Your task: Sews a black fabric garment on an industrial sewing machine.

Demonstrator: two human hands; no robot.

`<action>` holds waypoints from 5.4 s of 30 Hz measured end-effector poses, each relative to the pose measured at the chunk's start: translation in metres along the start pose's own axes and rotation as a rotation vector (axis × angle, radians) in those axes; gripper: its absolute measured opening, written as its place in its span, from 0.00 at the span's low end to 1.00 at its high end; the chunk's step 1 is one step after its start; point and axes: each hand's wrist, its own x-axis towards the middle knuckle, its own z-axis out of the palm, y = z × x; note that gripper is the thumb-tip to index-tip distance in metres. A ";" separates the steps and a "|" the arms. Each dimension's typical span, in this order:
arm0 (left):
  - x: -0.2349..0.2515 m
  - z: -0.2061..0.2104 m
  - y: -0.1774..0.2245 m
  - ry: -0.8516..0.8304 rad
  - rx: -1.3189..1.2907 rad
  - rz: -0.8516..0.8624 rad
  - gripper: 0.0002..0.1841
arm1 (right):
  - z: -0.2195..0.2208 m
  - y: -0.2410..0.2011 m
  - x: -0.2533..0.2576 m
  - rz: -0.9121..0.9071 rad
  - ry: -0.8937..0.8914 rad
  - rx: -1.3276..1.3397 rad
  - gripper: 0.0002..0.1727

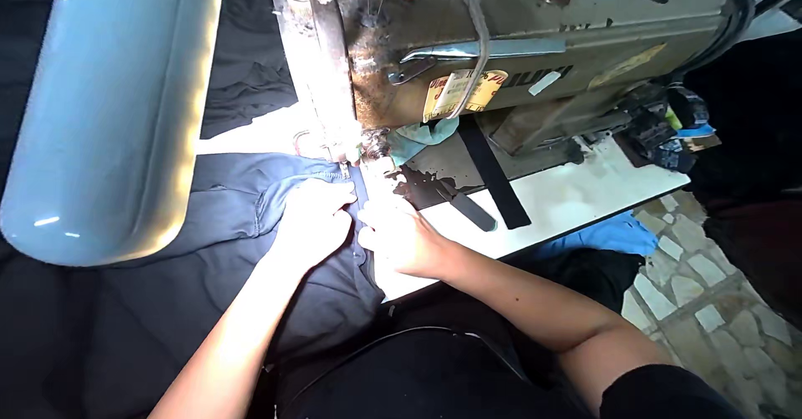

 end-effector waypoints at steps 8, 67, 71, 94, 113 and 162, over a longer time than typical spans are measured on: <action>-0.007 0.013 0.004 -0.011 0.077 -0.039 0.23 | -0.007 0.027 0.047 0.409 -0.107 0.074 0.14; -0.027 0.011 0.055 -0.126 0.165 -0.170 0.33 | -0.071 0.020 -0.038 0.417 0.267 -0.017 0.19; -0.064 0.030 0.089 0.045 0.153 -0.096 0.25 | -0.024 0.018 -0.001 0.307 -0.069 0.124 0.24; -0.036 -0.003 0.050 0.070 0.016 0.028 0.22 | -0.011 -0.017 -0.026 -0.170 0.045 0.048 0.09; -0.031 -0.001 0.016 -0.201 0.108 0.077 0.29 | -0.015 -0.028 -0.024 -0.052 -0.068 0.030 0.10; 0.002 0.008 -0.020 -0.051 0.139 0.031 0.27 | -0.070 0.111 0.068 1.066 0.076 0.071 0.25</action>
